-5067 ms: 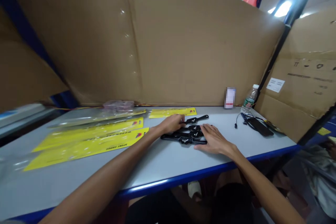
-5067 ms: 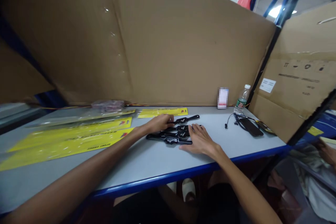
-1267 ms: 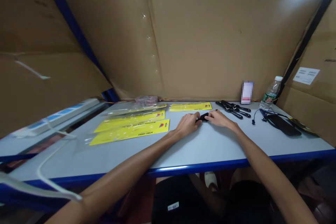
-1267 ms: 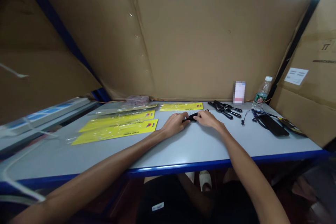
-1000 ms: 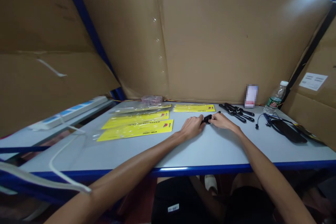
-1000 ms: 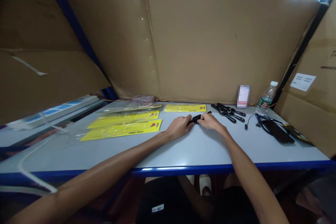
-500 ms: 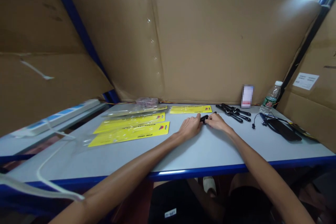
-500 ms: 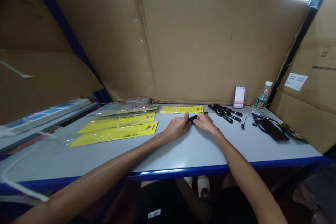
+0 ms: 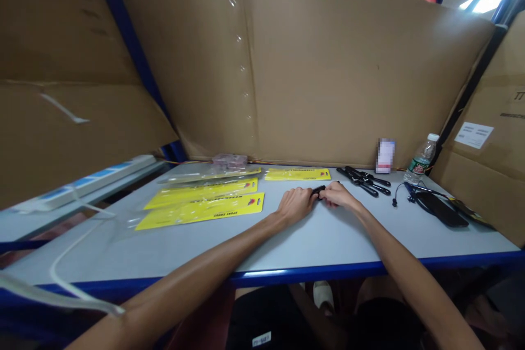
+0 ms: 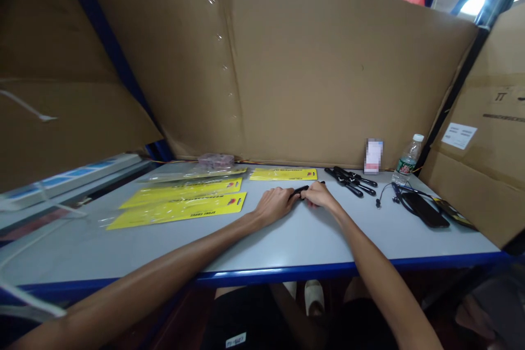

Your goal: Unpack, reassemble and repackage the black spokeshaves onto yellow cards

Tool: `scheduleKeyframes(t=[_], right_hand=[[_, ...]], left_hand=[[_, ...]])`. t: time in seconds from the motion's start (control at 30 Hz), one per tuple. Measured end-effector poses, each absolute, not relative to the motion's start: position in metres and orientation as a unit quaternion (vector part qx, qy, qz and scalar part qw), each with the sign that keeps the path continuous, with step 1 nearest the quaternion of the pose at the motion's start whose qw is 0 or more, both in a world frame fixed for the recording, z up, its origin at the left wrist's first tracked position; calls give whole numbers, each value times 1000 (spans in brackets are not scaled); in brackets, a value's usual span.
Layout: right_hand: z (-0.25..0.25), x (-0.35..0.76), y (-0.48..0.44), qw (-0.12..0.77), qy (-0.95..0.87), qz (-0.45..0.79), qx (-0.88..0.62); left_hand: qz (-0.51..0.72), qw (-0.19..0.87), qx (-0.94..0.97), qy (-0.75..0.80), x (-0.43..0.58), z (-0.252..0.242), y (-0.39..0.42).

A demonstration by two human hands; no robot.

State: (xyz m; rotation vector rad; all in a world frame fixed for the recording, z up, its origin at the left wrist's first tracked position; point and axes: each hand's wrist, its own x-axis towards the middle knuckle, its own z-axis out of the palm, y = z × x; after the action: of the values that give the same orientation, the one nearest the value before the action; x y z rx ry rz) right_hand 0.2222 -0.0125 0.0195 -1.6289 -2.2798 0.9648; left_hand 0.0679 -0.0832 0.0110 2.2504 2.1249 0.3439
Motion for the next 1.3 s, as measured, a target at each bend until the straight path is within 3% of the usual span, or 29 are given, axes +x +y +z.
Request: scheduleKeyframes(t=[0.63,1.3], right_hand=[[17,217,-20,112,-734,380,-551],[27,235,-22,67,-867,144,-472]], left_hand=[[93,-10,737,669,67,15,-84],[116,36,744,657,59,12,-76]])
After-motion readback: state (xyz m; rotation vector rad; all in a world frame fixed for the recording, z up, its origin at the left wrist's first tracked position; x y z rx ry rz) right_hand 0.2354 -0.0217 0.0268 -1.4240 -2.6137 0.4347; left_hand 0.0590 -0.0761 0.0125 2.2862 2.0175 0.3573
